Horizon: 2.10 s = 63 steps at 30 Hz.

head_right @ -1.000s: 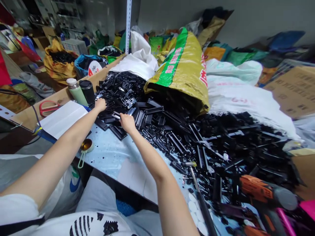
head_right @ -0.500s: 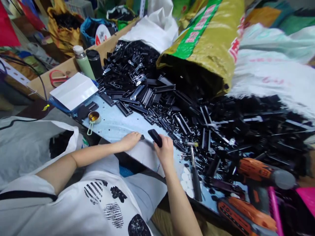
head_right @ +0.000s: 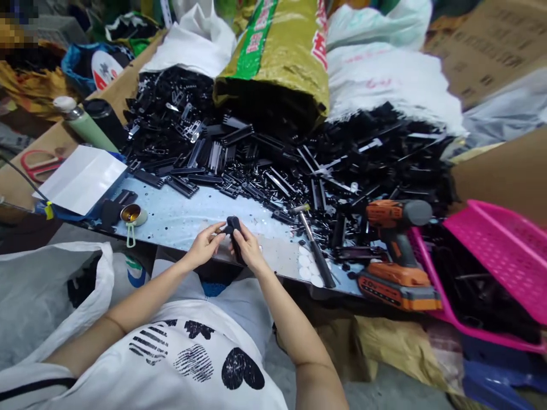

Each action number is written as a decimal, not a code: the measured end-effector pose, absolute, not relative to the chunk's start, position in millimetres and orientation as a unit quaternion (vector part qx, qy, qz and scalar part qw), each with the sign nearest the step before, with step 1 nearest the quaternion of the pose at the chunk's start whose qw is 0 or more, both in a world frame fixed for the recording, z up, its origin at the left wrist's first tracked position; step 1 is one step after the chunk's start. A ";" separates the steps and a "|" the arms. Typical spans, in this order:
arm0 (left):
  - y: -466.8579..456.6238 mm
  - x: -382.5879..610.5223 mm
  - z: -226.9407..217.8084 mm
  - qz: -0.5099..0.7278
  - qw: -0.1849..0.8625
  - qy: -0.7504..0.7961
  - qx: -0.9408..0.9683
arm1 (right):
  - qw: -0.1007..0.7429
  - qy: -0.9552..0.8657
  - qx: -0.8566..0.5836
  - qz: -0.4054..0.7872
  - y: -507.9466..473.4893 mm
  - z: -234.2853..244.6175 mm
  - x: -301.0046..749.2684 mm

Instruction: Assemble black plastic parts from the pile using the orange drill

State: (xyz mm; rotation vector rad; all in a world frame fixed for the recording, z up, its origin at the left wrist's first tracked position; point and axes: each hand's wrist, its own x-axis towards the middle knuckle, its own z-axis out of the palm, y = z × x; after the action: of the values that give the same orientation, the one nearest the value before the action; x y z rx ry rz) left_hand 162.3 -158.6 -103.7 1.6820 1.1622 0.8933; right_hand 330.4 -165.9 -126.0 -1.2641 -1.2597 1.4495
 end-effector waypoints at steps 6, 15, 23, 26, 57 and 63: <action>-164.2 161.4 -84.6 0.347 0.309 0.439 0.769 | 0.372 -0.643 -0.476 0.471 -170.8 -105.4 355.9; -162.6 184.6 -81.6 0.460 0.249 0.423 0.740 | 0.427 -0.650 -0.506 0.374 -184.6 -115.6 339.1; -152.0 173.0 -110.1 0.352 0.255 0.503 0.747 | 0.299 -0.756 -0.501 0.295 -143.6 -112.7 367.7; -145.5 173.1 -113.5 0.218 0.178 0.490 0.825 | 0.275 -0.735 -0.605 0.136 -88.0 -105.1 419.1; -129.2 161.2 -100.7 0.037 0.022 0.392 0.919 | -0.155 -0.659 -0.699 -0.229 93.6 -76.5 607.6; -127.5 146.1 -110.0 0.043 0.033 0.410 0.910 | -0.073 -0.654 -0.701 -0.276 76.4 -49.5 619.6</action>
State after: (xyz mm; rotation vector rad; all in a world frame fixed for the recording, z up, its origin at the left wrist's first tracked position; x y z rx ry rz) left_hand 146.1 -127.5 -110.0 2.8005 1.2620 0.1337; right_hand 619.6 76.4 -49.5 -2.3114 -2.1553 -0.9089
